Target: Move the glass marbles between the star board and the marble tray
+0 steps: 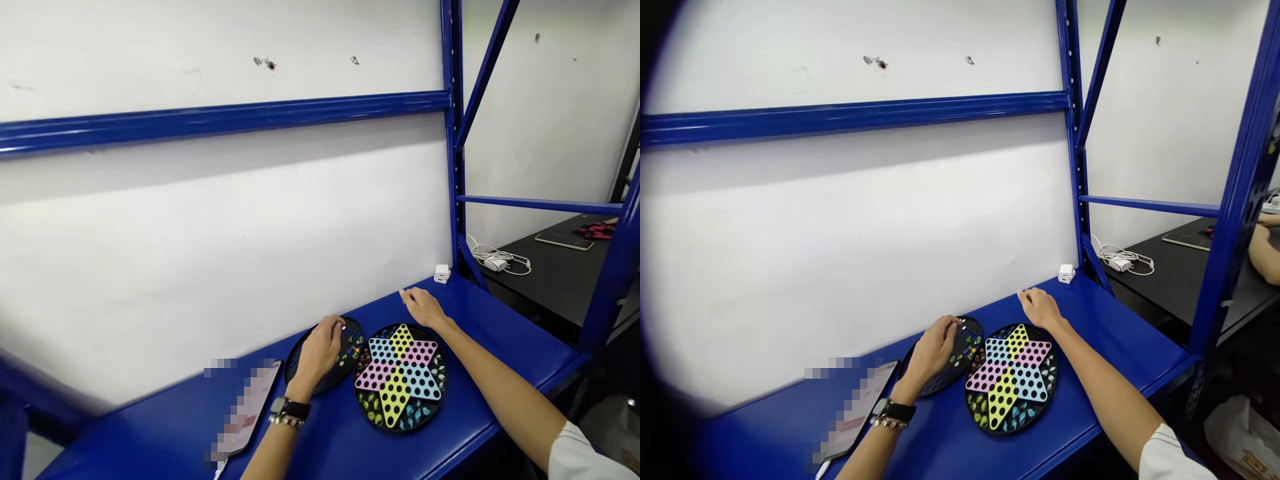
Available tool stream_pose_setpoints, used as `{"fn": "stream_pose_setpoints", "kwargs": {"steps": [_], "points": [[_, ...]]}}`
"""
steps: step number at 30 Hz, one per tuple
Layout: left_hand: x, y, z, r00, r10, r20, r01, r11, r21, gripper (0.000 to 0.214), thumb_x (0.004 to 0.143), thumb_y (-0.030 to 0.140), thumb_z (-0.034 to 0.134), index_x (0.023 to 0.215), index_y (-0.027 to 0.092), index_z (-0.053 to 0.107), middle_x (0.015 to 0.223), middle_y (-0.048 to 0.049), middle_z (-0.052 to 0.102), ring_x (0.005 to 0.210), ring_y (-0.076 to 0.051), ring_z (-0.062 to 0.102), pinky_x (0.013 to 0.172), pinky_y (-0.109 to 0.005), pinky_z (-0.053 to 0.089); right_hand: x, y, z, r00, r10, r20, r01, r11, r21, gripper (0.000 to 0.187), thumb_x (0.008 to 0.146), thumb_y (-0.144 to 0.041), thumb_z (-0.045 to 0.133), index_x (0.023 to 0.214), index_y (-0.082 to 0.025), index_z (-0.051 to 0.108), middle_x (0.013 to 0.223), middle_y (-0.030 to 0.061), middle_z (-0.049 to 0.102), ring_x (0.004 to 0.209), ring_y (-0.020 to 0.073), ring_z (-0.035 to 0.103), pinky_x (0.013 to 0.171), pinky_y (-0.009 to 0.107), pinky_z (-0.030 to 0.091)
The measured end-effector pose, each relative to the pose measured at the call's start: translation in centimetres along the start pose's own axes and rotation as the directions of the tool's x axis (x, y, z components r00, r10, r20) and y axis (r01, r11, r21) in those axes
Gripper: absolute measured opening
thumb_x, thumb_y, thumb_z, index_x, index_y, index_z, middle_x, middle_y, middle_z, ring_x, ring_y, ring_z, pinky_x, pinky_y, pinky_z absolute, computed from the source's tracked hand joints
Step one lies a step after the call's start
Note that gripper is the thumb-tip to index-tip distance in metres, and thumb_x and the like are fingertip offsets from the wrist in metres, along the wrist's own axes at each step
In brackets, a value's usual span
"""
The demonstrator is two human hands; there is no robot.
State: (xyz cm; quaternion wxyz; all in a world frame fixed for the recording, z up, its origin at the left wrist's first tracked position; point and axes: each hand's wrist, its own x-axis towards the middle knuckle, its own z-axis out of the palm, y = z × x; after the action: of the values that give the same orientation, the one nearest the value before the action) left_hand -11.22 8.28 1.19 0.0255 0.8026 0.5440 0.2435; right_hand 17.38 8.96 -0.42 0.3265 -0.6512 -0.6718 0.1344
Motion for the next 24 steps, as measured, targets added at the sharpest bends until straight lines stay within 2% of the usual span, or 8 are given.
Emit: {"fn": "stream_pose_setpoints", "kwargs": {"steps": [2,4,7,10,14,19,24], "points": [[-0.1,-1.7,0.5,0.998,-0.064,0.018,0.064,0.998,0.025,0.029,0.097,0.031,0.029,0.097,0.022,0.057,0.101,-0.0063,0.068,0.094,-0.022,0.064,0.082,-0.033,0.047,-0.1,-0.1,0.3,0.999,-0.051,0.011,0.051,0.998,0.033,0.052,0.101,-0.05,0.029,0.068,-0.019,0.056,0.077,0.0038,0.065,0.071,0.016,0.057,0.063,0.025,0.033],[-0.2,-2.4,1.2,0.992,-0.101,0.073,0.098,0.994,0.044,0.03,0.098,0.034,0.029,0.1,0.022,0.056,0.106,-0.0072,0.067,0.099,-0.023,0.063,0.085,-0.033,0.047,-0.2,-0.1,0.5,0.997,-0.072,0.011,0.071,0.996,0.051,0.053,0.101,-0.05,0.028,0.065,-0.019,0.052,0.075,0.0031,0.063,0.07,0.0157,0.056,0.063,0.026,0.032],[-0.4,-2.0,2.1,0.975,-0.113,0.19,0.101,0.993,0.068,0.034,0.099,0.042,0.028,0.105,0.021,0.055,0.112,-0.0084,0.063,0.103,-0.024,0.063,0.086,-0.034,0.047,-0.1,0.1,0.7,0.998,-0.067,0.011,0.066,0.997,0.049,0.053,0.1,-0.052,0.028,0.064,-0.02,0.049,0.073,0.0026,0.062,0.069,0.0155,0.055,0.062,0.026,0.032],[-0.6,-0.6,2.9,0.959,-0.118,0.259,0.086,0.988,0.131,0.04,0.098,0.051,0.028,0.109,0.023,0.054,0.112,-0.0081,0.061,0.095,-0.023,0.065,0.081,-0.034,0.047,-0.1,0.1,0.8,0.997,-0.07,0.015,0.07,0.996,0.047,0.053,0.1,-0.053,0.028,0.064,-0.02,0.049,0.073,0.0025,0.061,0.068,0.0154,0.054,0.062,0.026,0.032],[-0.9,0.8,3.4,0.961,-0.09,0.262,0.034,0.977,0.211,0.04,0.097,0.054,0.032,0.105,0.023,0.054,0.109,-0.0069,0.061,0.089,-0.023,0.065,0.075,-0.033,0.047,-0.1,0.0,0.9,0.997,-0.069,0.021,0.069,0.997,0.026,0.053,0.1,-0.053,0.029,0.062,-0.02,0.047,0.071,0.0026,0.06,0.065,0.0149,0.053,0.06,0.026,0.032],[-0.9,0.9,3.7,0.962,-0.072,0.264,0.017,0.979,0.205,0.029,0.099,0.044,0.032,0.102,0.024,0.054,0.106,-0.0049,0.062,0.089,-0.021,0.065,0.073,-0.03,0.045,-0.3,-0.1,0.9,0.997,-0.072,0.033,0.071,0.997,0.022,0.052,0.099,-0.053,0.031,0.062,-0.02,0.047,0.071,0.0027,0.06,0.064,0.0145,0.052,0.059,0.026,0.031],[-0.7,0.2,3.9,0.991,-0.023,0.135,-0.007,0.977,0.214,0.031,0.097,0.046,0.036,0.107,0.024,0.055,0.107,-0.0065,0.06,0.098,-0.023,0.061,0.081,-0.032,0.045,-0.2,-0.2,0.9,0.997,-0.065,0.027,0.065,0.998,0.012,0.052,0.099,-0.052,0.031,0.061,-0.02,0.047,0.069,0.0024,0.059,0.063,0.0142,0.051,0.059,0.026,0.03]]}}
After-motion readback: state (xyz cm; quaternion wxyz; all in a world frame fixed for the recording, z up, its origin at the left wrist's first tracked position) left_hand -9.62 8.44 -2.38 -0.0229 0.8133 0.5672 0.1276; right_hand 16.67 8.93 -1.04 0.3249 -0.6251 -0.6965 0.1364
